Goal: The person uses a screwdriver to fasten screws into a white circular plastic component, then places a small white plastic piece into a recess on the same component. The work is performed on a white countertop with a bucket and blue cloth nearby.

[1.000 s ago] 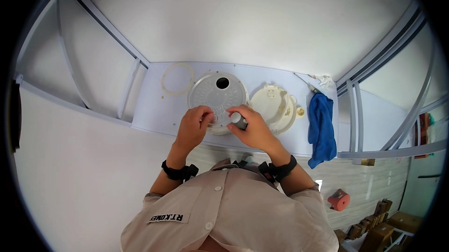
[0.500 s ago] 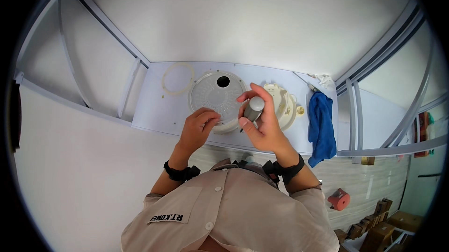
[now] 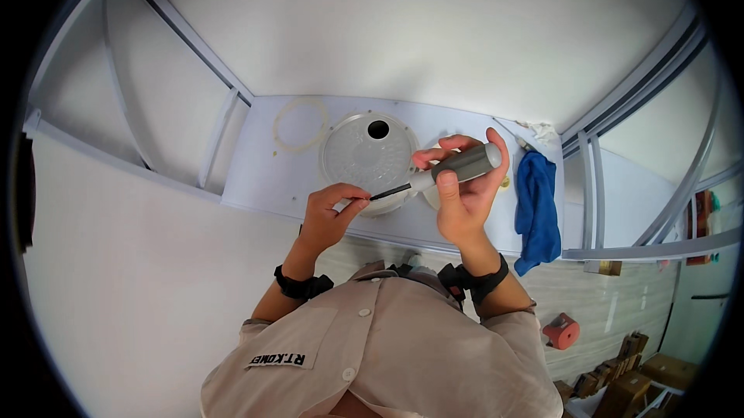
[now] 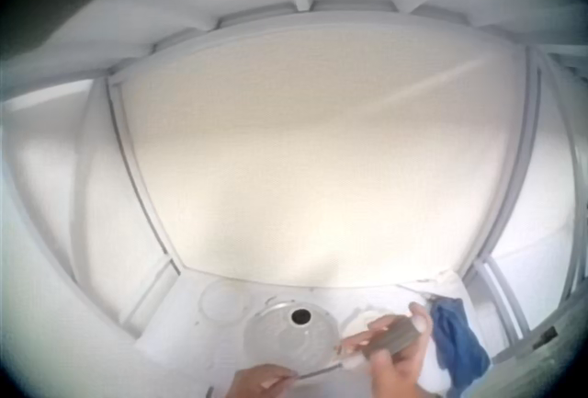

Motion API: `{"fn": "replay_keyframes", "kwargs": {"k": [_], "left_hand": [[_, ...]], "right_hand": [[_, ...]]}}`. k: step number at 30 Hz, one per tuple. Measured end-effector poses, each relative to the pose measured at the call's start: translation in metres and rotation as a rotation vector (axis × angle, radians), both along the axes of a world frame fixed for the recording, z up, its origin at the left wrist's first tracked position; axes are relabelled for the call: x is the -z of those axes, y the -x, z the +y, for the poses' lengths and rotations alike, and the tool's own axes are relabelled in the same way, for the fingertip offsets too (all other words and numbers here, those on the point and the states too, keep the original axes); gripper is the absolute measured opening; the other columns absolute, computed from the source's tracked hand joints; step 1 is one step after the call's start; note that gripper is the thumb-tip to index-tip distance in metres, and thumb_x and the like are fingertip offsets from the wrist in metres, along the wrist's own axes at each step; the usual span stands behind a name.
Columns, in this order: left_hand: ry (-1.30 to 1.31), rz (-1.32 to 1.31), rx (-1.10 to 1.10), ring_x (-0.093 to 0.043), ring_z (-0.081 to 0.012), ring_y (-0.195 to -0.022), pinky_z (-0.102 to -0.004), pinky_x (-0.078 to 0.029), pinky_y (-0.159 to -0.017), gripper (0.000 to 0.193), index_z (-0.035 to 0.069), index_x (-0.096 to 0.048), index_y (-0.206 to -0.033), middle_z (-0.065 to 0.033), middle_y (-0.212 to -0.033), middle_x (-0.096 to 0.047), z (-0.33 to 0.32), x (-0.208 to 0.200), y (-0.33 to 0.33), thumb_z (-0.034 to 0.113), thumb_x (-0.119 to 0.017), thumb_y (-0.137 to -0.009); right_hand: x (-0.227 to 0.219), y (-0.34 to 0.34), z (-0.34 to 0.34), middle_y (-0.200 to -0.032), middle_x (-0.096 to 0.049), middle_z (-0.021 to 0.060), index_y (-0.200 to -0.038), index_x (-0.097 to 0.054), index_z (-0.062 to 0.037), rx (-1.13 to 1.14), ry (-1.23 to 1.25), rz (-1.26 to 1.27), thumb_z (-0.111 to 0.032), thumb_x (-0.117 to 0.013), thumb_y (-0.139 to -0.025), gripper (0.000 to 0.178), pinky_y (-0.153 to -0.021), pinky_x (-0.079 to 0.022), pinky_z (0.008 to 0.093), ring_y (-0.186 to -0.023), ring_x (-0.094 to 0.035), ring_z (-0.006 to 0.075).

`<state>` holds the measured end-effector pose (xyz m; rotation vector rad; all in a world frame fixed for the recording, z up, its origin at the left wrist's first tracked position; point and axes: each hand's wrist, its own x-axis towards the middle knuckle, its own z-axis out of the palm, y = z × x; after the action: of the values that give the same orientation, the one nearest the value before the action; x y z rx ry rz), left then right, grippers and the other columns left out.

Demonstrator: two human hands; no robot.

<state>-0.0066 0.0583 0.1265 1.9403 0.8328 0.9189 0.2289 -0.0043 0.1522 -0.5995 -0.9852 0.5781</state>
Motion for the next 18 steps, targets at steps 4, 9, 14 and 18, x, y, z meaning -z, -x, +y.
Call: {"fn": "replay_keyframes", "kwargs": {"k": [4,9,14,18], "left_hand": [[-0.018,0.008,0.001,-0.076,-0.0203,-0.088,-0.0316,-0.059,-0.081,0.012,0.001,-0.078,-0.102,-0.0103,-0.099,-0.081,-0.0026,0.0016,0.0018,0.001,-0.081,-0.091],[-0.012,0.001,0.002,-0.076,-0.0207,-0.088,-0.0314,-0.059,-0.081,0.013,0.001,-0.078,-0.102,-0.0108,-0.098,-0.081,-0.0035,0.0019,0.0034,0.001,-0.082,-0.090],[-0.011,-0.022,-0.001,-0.076,-0.0201,-0.088,-0.0311,-0.059,-0.080,0.013,0.001,-0.078,-0.102,-0.0110,-0.098,-0.080,-0.0041,0.0037,0.0030,0.001,-0.082,-0.090],[0.002,-0.038,-0.020,-0.076,-0.0194,-0.088,-0.0312,-0.059,-0.080,0.013,0.001,-0.078,-0.102,-0.0103,-0.097,-0.080,-0.0047,0.0050,0.0015,0.000,-0.082,-0.090]], "right_hand": [[0.0038,0.0018,0.0015,-0.134,-0.056,0.0164,-0.164,-0.012,-0.0119,0.002,-0.012,0.012,-0.022,-0.070,-0.106,0.083,-0.098,-0.056,0.0522,-0.107,-0.071,0.0291],[0.0047,0.0037,0.0017,-0.133,-0.056,0.0154,-0.164,-0.012,-0.0115,0.009,-0.023,0.035,-0.021,-0.070,-0.106,0.082,-0.099,-0.057,0.0533,-0.106,-0.071,0.0282],[0.0050,0.0040,0.0010,-0.132,-0.056,0.0150,-0.164,-0.013,-0.0114,0.009,-0.012,0.061,-0.020,-0.069,-0.106,0.082,-0.099,-0.057,0.0542,-0.106,-0.070,0.0281],[0.0083,0.0028,-0.0014,-0.131,-0.055,0.0163,-0.163,-0.014,-0.0121,0.005,-0.017,0.036,-0.021,-0.070,-0.106,0.081,-0.100,-0.058,0.0570,-0.107,-0.069,0.0281]]}}
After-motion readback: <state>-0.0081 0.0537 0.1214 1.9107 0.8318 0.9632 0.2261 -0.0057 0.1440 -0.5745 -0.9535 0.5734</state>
